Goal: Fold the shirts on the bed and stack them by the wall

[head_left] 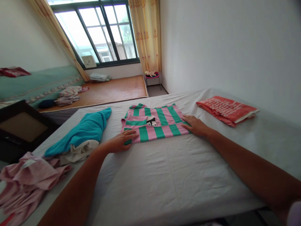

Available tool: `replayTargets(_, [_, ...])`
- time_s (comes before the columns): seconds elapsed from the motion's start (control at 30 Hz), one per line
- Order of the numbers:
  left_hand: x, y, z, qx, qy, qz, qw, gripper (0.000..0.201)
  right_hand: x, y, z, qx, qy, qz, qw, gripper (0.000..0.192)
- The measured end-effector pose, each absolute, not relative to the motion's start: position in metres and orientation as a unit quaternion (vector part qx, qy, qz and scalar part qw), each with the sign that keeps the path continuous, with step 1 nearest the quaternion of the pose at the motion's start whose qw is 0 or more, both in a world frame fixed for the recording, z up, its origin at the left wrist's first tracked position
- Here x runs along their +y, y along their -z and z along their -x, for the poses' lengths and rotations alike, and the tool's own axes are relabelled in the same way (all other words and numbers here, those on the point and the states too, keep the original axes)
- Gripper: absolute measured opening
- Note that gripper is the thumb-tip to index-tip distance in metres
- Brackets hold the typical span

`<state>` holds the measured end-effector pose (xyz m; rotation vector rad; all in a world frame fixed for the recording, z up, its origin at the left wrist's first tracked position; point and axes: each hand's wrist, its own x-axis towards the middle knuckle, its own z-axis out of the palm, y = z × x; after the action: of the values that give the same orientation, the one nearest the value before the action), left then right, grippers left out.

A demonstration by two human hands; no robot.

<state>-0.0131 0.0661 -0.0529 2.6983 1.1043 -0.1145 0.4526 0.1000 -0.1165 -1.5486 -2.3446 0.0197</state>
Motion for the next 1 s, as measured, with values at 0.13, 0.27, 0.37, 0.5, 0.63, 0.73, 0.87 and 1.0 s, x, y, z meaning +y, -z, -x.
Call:
replayTargets(0.13, [0.066,0.044,0.025,0.401,-0.002,-0.910,0.101,0.066,0.098,0.110,-0.444,-0.809,0.006,0.529,0.258,0.050])
replayTargets(0.27, [0.064,0.038,0.022,0.422,-0.010,-0.900,0.108,0.061,0.092,0.096,-0.434,-0.800,-0.064,0.521,0.291,0.045])
replayTargets(0.37, [0.055,0.024,0.021,0.387,0.011,-0.907,0.169,0.052,0.087,0.083,-0.443,-0.779,-0.157,0.542,0.273,0.046])
replayTargets(0.5, [0.043,0.005,0.023,0.339,0.062,-0.887,0.308,0.038,0.086,0.075,-0.463,-0.795,-0.211,0.534,0.197,0.043])
replayTargets(0.63, [0.051,0.020,0.009,0.378,-0.050,-0.885,0.268,0.039,0.081,0.073,-0.432,-0.822,-0.020,0.519,0.234,0.040])
replayTargets(0.73, [0.065,0.052,-0.013,0.407,-0.147,-0.889,0.146,0.043,0.066,0.073,-0.372,-0.898,-0.020,0.384,0.212,0.043])
replayTargets(0.87, [0.075,0.086,-0.023,0.430,-0.087,-0.896,0.072,0.055,0.062,0.085,-0.315,-0.963,-0.077,0.238,0.102,0.052])
replayTargets(1.0, [0.077,0.094,-0.008,0.472,-0.054,-0.878,0.056,0.057,0.105,0.102,-0.337,-0.942,-0.083,0.312,0.088,0.054])
